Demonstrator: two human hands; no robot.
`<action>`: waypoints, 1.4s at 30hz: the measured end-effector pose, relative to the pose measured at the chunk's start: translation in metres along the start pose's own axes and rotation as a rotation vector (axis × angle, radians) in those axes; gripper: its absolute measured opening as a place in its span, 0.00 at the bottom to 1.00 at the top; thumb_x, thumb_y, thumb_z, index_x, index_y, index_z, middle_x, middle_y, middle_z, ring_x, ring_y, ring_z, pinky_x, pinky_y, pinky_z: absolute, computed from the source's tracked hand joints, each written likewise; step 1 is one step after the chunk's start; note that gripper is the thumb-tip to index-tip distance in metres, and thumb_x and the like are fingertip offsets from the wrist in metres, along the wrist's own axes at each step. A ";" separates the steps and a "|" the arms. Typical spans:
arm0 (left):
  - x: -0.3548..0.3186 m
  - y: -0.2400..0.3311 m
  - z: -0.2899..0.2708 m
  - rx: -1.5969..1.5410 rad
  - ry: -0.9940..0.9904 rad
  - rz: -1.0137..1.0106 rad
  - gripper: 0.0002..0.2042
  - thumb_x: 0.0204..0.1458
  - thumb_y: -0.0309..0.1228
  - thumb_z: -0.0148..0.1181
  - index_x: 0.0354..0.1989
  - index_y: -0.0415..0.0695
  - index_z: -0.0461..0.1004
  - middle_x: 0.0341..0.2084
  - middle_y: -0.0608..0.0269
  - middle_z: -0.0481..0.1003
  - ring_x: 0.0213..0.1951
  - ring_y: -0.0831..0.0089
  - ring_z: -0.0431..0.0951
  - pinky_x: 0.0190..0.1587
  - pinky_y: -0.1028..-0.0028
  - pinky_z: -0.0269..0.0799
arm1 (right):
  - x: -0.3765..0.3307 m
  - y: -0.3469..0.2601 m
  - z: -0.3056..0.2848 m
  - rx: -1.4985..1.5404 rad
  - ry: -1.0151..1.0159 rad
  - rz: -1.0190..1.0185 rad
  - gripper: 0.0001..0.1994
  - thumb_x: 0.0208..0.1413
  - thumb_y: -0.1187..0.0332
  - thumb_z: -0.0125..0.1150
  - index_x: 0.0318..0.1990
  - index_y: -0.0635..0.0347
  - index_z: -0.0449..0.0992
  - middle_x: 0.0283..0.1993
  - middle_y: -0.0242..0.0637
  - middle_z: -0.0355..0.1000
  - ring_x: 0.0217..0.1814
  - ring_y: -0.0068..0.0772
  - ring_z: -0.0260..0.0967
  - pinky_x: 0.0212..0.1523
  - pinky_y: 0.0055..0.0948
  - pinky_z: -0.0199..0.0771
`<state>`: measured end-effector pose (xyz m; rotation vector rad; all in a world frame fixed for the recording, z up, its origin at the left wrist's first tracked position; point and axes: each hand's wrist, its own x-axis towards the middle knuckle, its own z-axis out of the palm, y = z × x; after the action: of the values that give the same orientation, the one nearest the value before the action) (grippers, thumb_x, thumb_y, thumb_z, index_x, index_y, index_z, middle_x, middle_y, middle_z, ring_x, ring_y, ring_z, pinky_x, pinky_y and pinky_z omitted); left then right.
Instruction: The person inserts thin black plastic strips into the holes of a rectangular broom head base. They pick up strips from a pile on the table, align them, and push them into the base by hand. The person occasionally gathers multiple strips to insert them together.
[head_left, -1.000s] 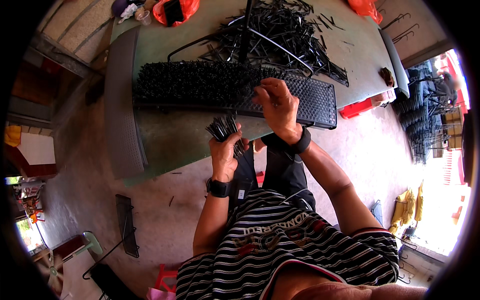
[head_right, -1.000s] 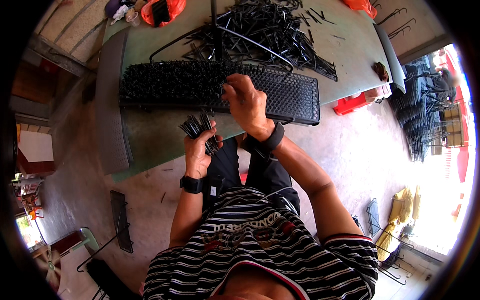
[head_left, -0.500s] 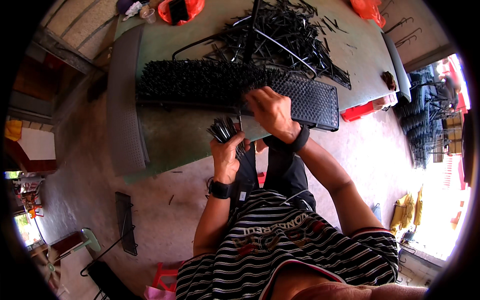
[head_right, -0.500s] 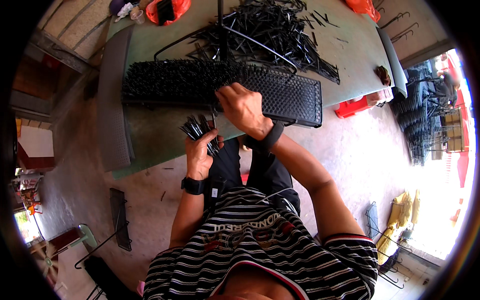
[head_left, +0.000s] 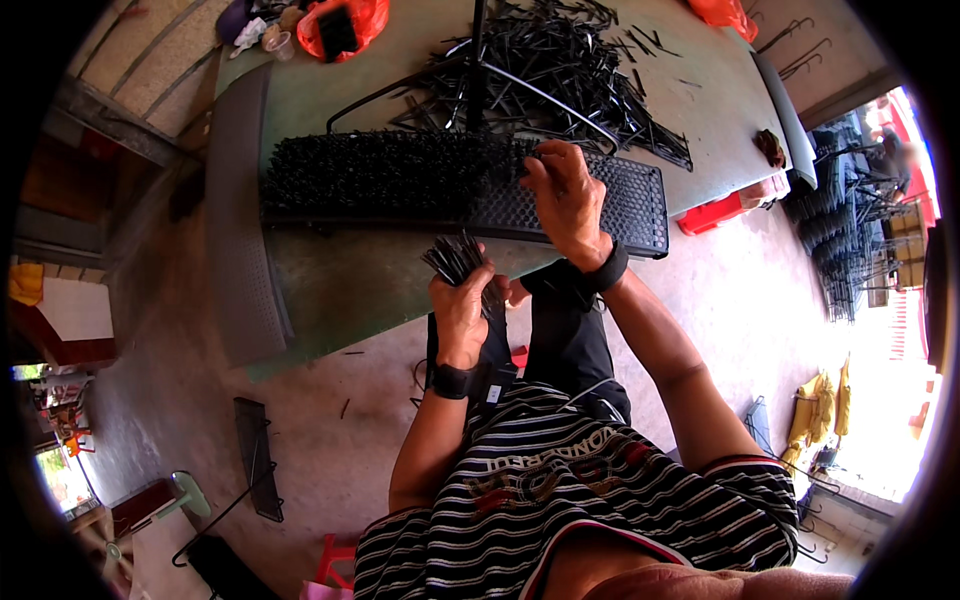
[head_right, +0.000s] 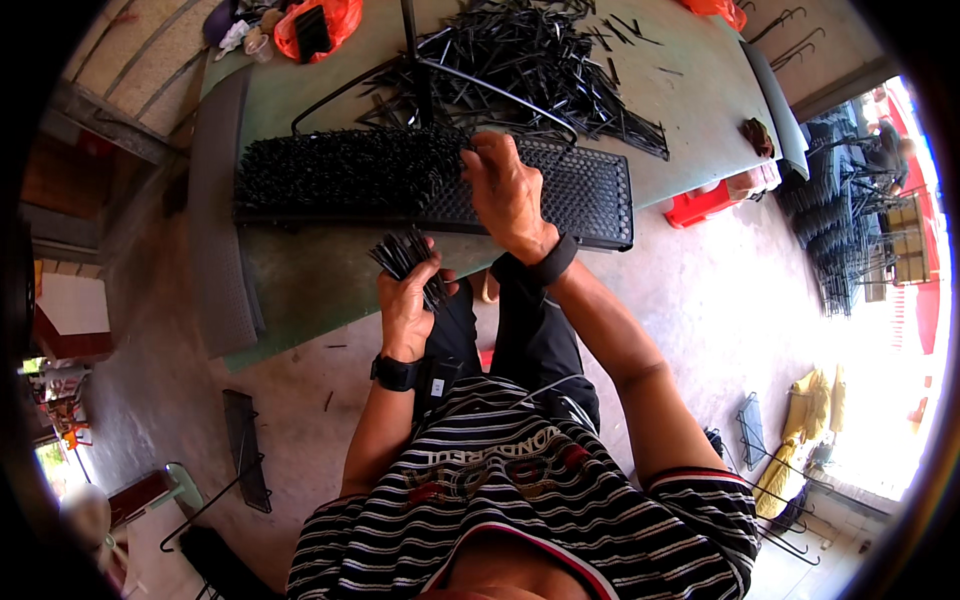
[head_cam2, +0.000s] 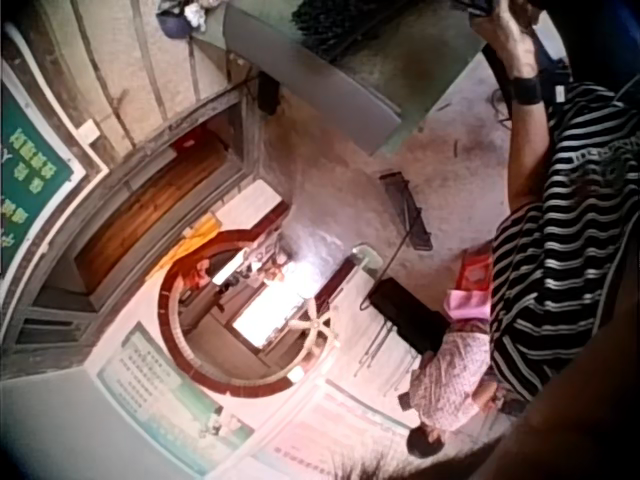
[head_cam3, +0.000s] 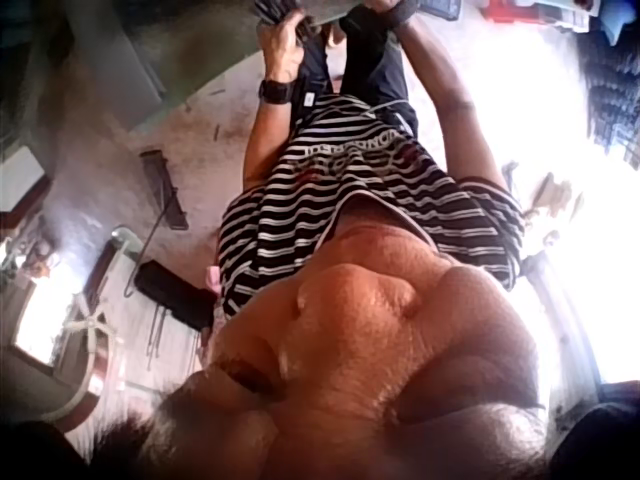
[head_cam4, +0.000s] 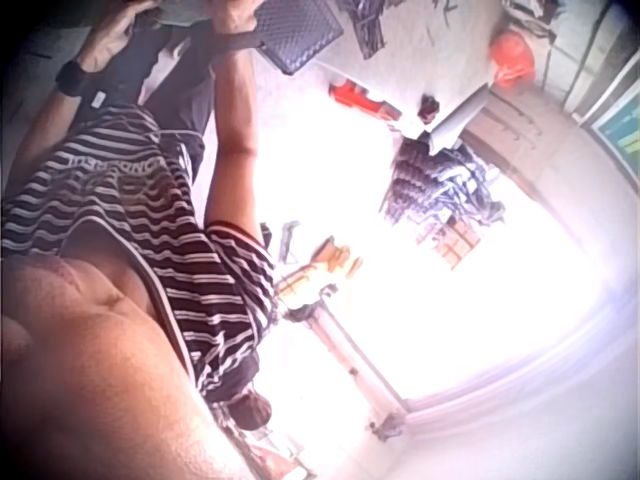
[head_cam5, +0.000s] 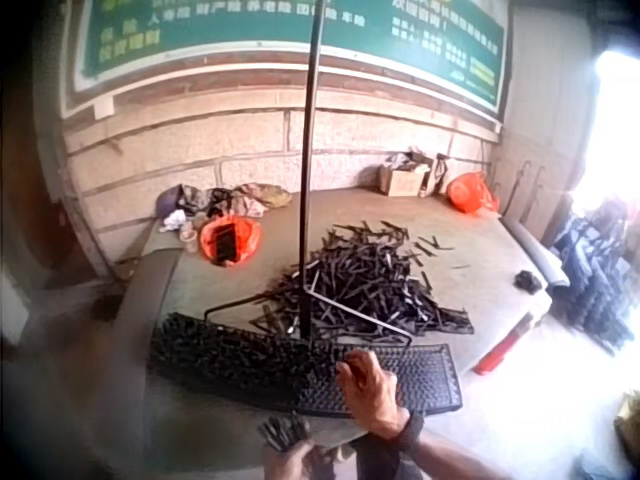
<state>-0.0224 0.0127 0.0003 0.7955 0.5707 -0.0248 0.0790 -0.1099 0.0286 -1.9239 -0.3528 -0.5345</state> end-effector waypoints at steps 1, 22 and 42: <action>0.002 -0.001 -0.003 -0.001 -0.003 0.006 0.10 0.44 0.16 0.57 0.37 0.34 0.70 0.21 0.56 0.72 0.18 0.69 0.73 0.18 0.69 0.71 | 0.001 0.003 0.002 -0.001 -0.006 -0.008 0.09 0.54 0.77 0.56 0.42 0.64 0.67 0.28 0.38 0.75 0.28 0.23 0.75 0.25 0.18 0.72; 0.004 -0.008 0.009 -0.022 -0.126 -0.102 0.09 0.46 0.20 0.60 0.37 0.39 0.73 0.29 0.57 0.77 0.27 0.64 0.79 0.26 0.70 0.76 | -0.020 0.005 -0.020 0.024 -0.701 0.438 0.08 0.48 0.69 0.61 0.30 0.67 0.78 0.19 0.36 0.72 0.20 0.19 0.68 0.22 0.22 0.67; 0.011 -0.009 -0.004 0.125 -0.028 -0.016 0.12 0.43 0.17 0.61 0.38 0.39 0.72 0.26 0.63 0.74 0.28 0.69 0.78 0.27 0.71 0.75 | -0.036 0.001 -0.028 0.187 -0.543 0.534 0.10 0.51 0.77 0.55 0.42 0.70 0.72 0.25 0.36 0.72 0.23 0.21 0.71 0.24 0.20 0.70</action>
<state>-0.0169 0.0107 -0.0136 0.9106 0.5534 -0.0870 0.0431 -0.1357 0.0188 -1.8550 -0.2030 0.3675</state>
